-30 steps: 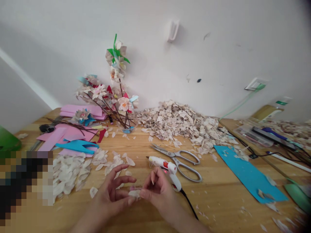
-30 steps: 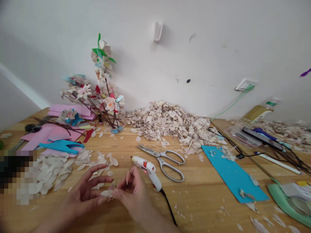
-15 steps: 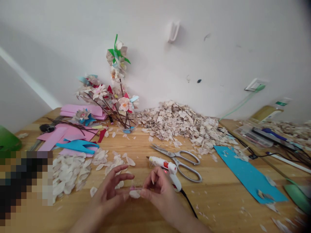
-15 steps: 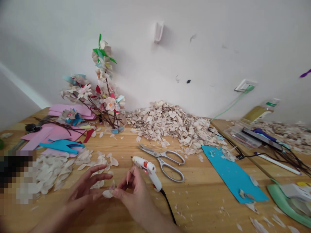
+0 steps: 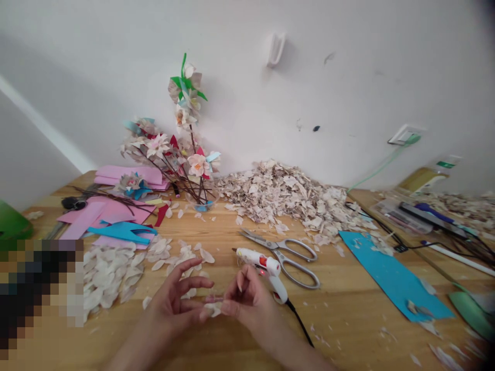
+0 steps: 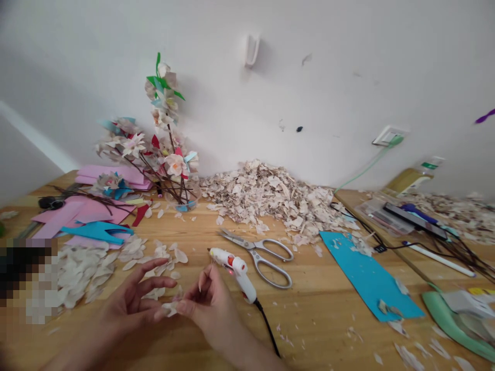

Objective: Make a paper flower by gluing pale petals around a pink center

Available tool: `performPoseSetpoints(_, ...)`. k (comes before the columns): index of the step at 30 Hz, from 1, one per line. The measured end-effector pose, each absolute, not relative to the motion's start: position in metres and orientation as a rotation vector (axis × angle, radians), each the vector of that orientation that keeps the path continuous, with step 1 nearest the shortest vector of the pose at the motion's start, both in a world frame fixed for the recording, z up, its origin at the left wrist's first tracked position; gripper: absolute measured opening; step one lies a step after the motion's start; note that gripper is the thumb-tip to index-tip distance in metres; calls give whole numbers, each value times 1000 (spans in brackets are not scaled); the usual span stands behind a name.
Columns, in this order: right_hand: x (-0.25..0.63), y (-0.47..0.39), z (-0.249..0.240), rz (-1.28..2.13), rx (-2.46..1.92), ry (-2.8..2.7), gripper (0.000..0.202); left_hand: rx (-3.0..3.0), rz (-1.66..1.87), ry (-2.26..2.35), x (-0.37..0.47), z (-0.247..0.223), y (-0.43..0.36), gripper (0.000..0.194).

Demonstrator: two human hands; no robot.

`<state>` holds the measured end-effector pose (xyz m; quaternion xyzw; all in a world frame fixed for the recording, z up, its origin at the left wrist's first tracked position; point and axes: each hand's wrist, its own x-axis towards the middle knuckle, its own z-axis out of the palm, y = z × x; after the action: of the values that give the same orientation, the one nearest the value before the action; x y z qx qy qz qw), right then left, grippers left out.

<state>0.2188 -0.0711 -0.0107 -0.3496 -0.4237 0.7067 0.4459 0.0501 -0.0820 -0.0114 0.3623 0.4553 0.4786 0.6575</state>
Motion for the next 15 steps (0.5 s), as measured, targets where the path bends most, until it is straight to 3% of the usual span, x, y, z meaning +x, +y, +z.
performPoseSetpoints(10,222,-68,-13,1838,-742,-938,45,747,1096,1003,51,-10,-82,81)
performPoseSetpoints(15,258,-67,17,1501,-782,-1117,33,745,1141,1070,51,-10,-80,83)
